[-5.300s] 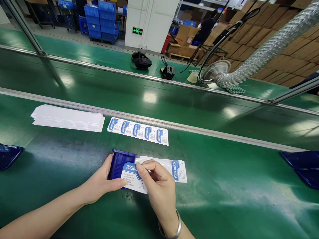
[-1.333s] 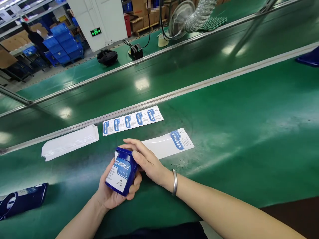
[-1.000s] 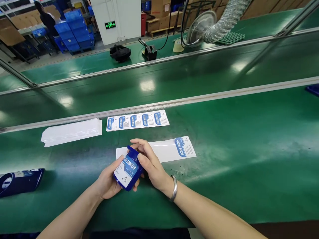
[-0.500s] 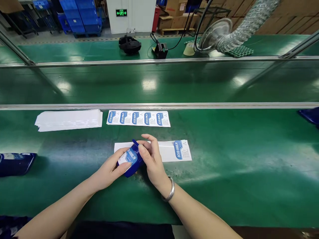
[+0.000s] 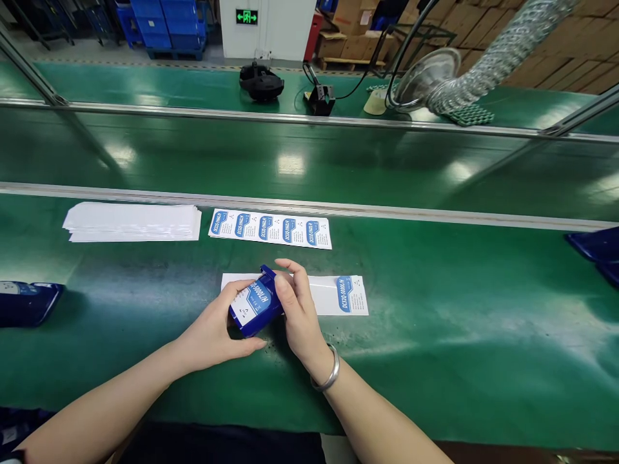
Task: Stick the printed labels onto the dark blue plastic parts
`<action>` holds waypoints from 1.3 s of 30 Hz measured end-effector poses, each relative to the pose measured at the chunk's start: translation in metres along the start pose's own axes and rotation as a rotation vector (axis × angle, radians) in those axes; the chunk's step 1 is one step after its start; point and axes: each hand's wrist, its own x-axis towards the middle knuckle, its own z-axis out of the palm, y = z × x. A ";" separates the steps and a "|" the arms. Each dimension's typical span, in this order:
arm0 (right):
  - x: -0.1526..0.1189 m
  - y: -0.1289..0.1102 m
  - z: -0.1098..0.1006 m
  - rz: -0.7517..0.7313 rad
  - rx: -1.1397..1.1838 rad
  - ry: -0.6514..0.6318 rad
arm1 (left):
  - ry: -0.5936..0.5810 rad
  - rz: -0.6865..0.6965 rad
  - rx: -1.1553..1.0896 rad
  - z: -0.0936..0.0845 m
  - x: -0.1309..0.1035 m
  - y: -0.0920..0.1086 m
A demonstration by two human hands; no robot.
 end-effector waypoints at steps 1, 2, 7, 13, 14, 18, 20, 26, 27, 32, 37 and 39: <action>0.000 0.000 0.000 -0.004 -0.004 -0.001 | -0.002 -0.003 -0.009 0.000 0.000 0.000; 0.000 0.000 0.000 -0.008 -0.007 -0.002 | -0.004 -0.006 -0.024 0.000 -0.001 0.000; -0.002 -0.001 -0.002 -0.046 -0.043 -0.021 | -0.066 -0.050 -0.311 -0.003 -0.001 0.002; -0.002 -0.004 0.001 -0.217 -0.177 -0.070 | -0.037 -0.223 -0.708 -0.004 0.003 0.007; -0.003 -0.004 0.002 -0.226 -0.194 -0.070 | -0.033 -0.235 -0.719 -0.004 0.004 0.007; -0.005 -0.002 0.002 -0.160 -0.196 -0.028 | -0.030 -0.231 -0.739 -0.002 0.005 0.004; -0.007 -0.001 0.002 -0.112 -0.178 -0.009 | -0.034 -0.232 -0.758 -0.001 0.005 0.003; -0.008 -0.007 0.000 -0.034 -0.122 0.023 | -0.112 -0.189 -0.752 -0.001 0.003 0.001; -0.008 -0.009 0.000 -0.024 -0.115 0.029 | -0.131 -0.174 -0.737 -0.001 0.002 0.000; -0.009 -0.015 0.000 -0.002 -0.118 0.045 | -0.206 -0.095 -0.611 -0.002 0.000 -0.004; -0.011 -0.018 0.000 0.000 -0.104 0.058 | -0.218 -0.072 -0.573 0.000 0.000 -0.006; -0.010 -0.017 0.000 -0.004 -0.117 0.066 | -0.208 -0.084 -0.537 0.000 0.000 -0.005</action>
